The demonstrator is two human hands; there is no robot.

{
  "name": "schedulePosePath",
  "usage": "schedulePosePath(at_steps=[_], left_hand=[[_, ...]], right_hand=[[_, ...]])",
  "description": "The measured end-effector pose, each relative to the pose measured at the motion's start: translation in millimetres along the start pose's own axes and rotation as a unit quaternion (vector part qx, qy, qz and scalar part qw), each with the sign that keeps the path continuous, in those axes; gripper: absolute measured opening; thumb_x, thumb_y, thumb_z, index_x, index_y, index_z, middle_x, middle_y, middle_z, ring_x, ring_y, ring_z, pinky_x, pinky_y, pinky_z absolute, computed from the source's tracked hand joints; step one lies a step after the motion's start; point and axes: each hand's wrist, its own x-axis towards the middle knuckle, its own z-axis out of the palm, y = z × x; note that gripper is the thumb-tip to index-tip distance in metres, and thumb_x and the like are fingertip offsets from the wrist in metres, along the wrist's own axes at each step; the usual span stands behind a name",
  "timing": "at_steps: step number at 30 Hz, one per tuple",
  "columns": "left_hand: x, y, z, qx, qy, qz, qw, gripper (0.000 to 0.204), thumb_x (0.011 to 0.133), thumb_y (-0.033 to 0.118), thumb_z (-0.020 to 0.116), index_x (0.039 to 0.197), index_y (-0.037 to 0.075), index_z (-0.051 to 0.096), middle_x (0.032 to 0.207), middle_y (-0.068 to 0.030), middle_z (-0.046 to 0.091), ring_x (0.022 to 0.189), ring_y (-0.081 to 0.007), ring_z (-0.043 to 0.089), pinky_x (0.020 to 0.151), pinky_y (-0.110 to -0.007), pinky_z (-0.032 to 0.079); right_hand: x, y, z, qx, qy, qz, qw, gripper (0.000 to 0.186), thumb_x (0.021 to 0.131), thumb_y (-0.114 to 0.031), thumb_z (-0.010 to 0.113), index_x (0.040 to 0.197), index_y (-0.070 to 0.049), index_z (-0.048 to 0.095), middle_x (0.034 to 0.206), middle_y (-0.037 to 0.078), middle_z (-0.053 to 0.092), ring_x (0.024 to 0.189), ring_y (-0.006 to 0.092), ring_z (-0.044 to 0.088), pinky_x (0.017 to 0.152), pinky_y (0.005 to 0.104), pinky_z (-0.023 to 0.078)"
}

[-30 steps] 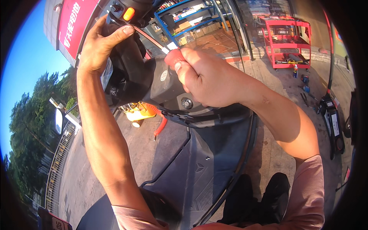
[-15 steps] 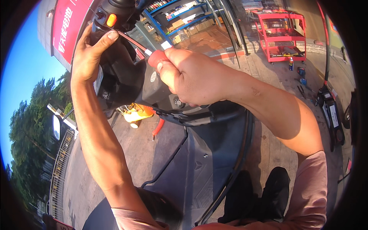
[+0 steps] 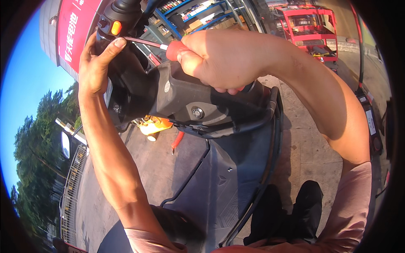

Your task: The person uses a screwdriver and a plastic pry tool to remove screws and pry open the scooter's handlebar and dashboard housing. They detach the dashboard cover, inspect the interior, and reattach the cover, then continue adjusting components around the handlebar area.

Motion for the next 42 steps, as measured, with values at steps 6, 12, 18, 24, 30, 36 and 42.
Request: schedulePosePath(at_steps=[6, 12, 18, 24, 30, 36, 42], left_hand=[[0.1, 0.1, -0.4, -0.014, 0.008, -0.013, 1.0, 0.09, 0.07, 0.023, 0.092, 0.142, -0.006, 0.046, 0.117, -0.0133, 0.062, 0.108, -0.0228, 0.062, 0.098, -0.036, 0.048], [3.4, -3.8, -2.9, -0.003, 0.012, -0.007, 1.0, 0.094, 0.069, 0.023, 0.093, 0.142, -0.008, 0.044, 0.121, -0.0154, 0.061, 0.11, -0.0237, 0.062, 0.099, -0.036, 0.048], [1.0, 1.6, 0.6, -0.016, -0.002, -0.021, 1.0, 0.097, 0.069, 0.02, 0.093, 0.145, -0.008, 0.04, 0.121, -0.0152, 0.062, 0.109, -0.0234, 0.063, 0.099, -0.035, 0.049], [-4.8, 4.6, 4.7, -0.029, 0.004, -0.025, 0.999, 0.097, 0.07, 0.018, 0.093, 0.146, -0.009, 0.038, 0.117, -0.0156, 0.064, 0.102, -0.0232, 0.067, 0.093, -0.034, 0.054], [-4.1, 5.3, 5.4, -0.035, -0.013, -0.025, 0.999, 0.089, 0.07, 0.017, 0.092, 0.142, -0.006, 0.045, 0.113, -0.013, 0.068, 0.097, -0.0208, 0.068, 0.088, -0.033, 0.057], [-3.1, 2.9, 8.8, -0.034, -0.002, -0.009, 0.999, 0.089, 0.068, 0.021, 0.094, 0.139, -0.006, 0.049, 0.11, -0.0119, 0.068, 0.097, -0.0204, 0.068, 0.087, -0.033, 0.056], [1.2, 0.3, 4.4, 0.002, -0.004, 0.001, 1.0, 0.093, 0.067, 0.023, 0.095, 0.141, -0.007, 0.047, 0.111, -0.0129, 0.068, 0.098, -0.0211, 0.068, 0.089, -0.034, 0.056]], right_hand=[[2.9, 1.2, -4.9, -0.026, -0.016, 0.014, 0.999, 0.05, 0.103, -0.026, 0.036, 0.147, -0.005, 0.041, 0.061, 0.004, 0.056, 0.051, 0.0142, 0.058, 0.049, 0.03, 0.05], [4.7, -0.3, -5.8, -0.06, -0.017, 0.023, 0.998, 0.047, 0.103, -0.024, 0.035, 0.145, -0.004, 0.043, 0.06, 0.004, 0.056, 0.051, 0.0141, 0.057, 0.049, 0.0304, 0.049], [4.9, -1.4, -5.8, -0.048, -0.006, 0.034, 0.998, 0.046, 0.103, -0.025, 0.037, 0.143, -0.005, 0.045, 0.062, 0.003, 0.057, 0.051, 0.0138, 0.057, 0.05, 0.0299, 0.049], [-1.2, 1.1, 0.6, 0.002, 0.002, 0.008, 1.0, 0.045, 0.103, -0.027, 0.037, 0.141, -0.005, 0.047, 0.063, 0.003, 0.057, 0.053, 0.0133, 0.058, 0.051, 0.0288, 0.05], [4.2, 1.4, 2.8, -0.007, -0.009, 0.006, 1.0, 0.043, 0.104, -0.028, 0.036, 0.137, -0.004, 0.048, 0.067, 0.004, 0.056, 0.054, 0.0128, 0.058, 0.051, 0.0291, 0.051], [3.2, -2.4, -8.6, -0.016, -0.025, 0.014, 0.999, 0.038, 0.104, -0.026, 0.036, 0.132, -0.004, 0.05, 0.068, 0.003, 0.056, 0.053, 0.0123, 0.058, 0.051, 0.0292, 0.051], [3.4, -2.4, -4.3, -0.003, -0.016, 0.01, 1.0, 0.037, 0.104, -0.028, 0.037, 0.131, -0.006, 0.051, 0.069, 0.003, 0.056, 0.053, 0.0118, 0.056, 0.05, 0.0286, 0.05]])
